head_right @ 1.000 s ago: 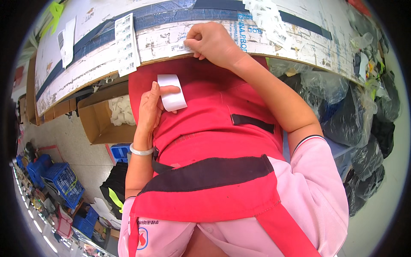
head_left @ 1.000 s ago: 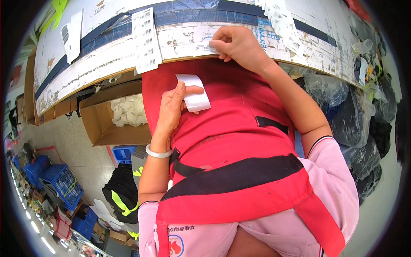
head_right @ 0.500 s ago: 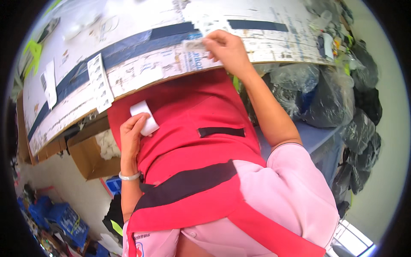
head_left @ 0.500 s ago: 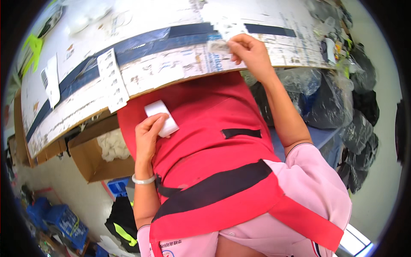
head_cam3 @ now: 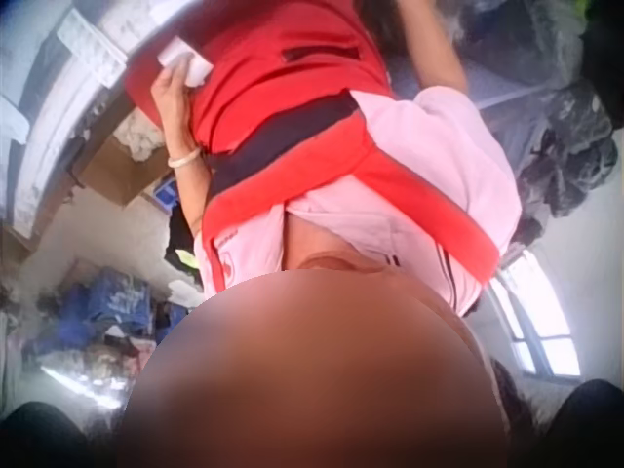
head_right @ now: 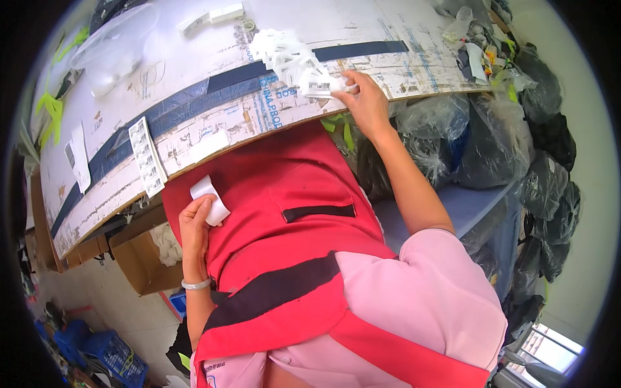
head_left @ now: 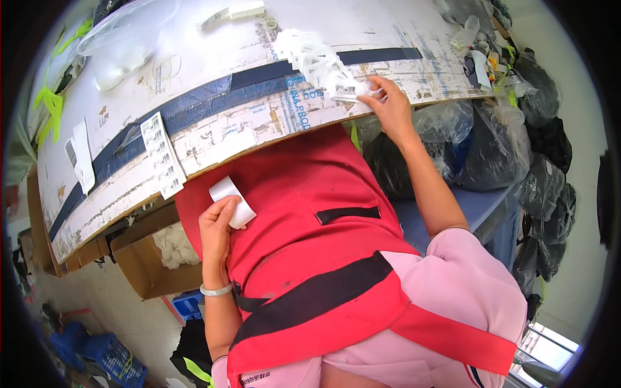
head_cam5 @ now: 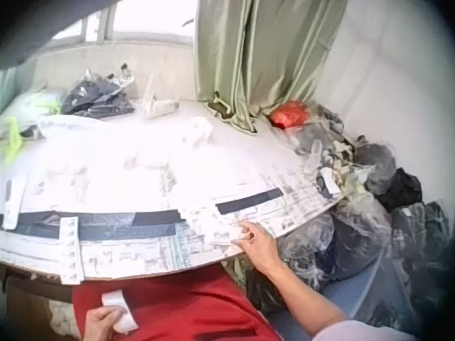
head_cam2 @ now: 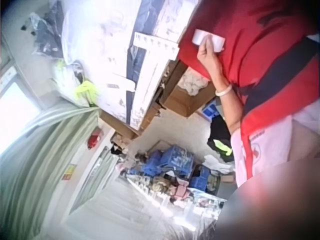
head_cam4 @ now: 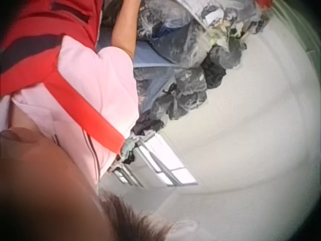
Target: Apply size or identification stickers to product tags on manufactured sports or recreation goods.
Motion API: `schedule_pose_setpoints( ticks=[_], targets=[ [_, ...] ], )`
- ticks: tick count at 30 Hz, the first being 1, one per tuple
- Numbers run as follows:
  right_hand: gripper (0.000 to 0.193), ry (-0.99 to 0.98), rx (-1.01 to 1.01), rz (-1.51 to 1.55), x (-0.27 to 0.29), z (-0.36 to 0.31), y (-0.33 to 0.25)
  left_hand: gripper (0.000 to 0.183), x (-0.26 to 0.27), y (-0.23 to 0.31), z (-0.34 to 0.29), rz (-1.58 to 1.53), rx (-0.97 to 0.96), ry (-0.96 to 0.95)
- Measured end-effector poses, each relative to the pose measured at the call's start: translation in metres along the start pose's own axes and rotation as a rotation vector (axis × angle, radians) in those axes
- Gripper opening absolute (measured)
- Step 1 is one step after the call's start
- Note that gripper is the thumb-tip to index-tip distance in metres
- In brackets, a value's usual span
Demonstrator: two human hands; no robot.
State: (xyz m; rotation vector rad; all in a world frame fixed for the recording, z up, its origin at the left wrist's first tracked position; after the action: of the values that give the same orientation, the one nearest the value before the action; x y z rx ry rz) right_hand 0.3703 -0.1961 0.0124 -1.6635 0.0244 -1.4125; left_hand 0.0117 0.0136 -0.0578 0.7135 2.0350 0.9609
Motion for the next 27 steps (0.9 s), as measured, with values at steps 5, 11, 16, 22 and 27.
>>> schedule_pose_setpoints(
  ticks=[5,11,16,22,27],
  targets=[
    [0.034,-0.039,0.099,0.132,-0.007,0.002,0.007,0.021,-0.003,0.0,0.004,-0.003,-0.007,0.016],
    [0.027,-0.067,0.258,0.168,-0.027,0.038,-0.012,0.021,-0.006,0.0,0.002,0.003,-0.005,0.021],
    [0.025,-0.041,0.254,0.133,-0.032,0.033,-0.018,0.02,0.015,0.003,-0.026,-0.054,-0.055,0.073],
    [0.019,0.067,0.342,0.117,-0.04,0.015,-0.029,0.034,0.128,-0.008,-0.08,-0.236,-0.129,0.4],
    [0.018,0.001,0.366,0.114,-0.039,0.003,-0.08,0.042,0.265,-0.09,-0.088,-0.414,-0.095,0.646]
  ],
)
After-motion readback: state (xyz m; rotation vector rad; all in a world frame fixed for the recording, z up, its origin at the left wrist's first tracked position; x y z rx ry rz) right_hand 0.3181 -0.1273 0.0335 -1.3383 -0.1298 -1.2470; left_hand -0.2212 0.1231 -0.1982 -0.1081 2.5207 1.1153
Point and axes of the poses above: each hand's wrist, its own z-axis towards the middle knuckle, its own x-axis out of the back of the hand, y = z × x, the point moved 4 cm from there along z, towards the middle knuckle, and after that the axes turned 8 degrees about -y, right-handed, at the moved point
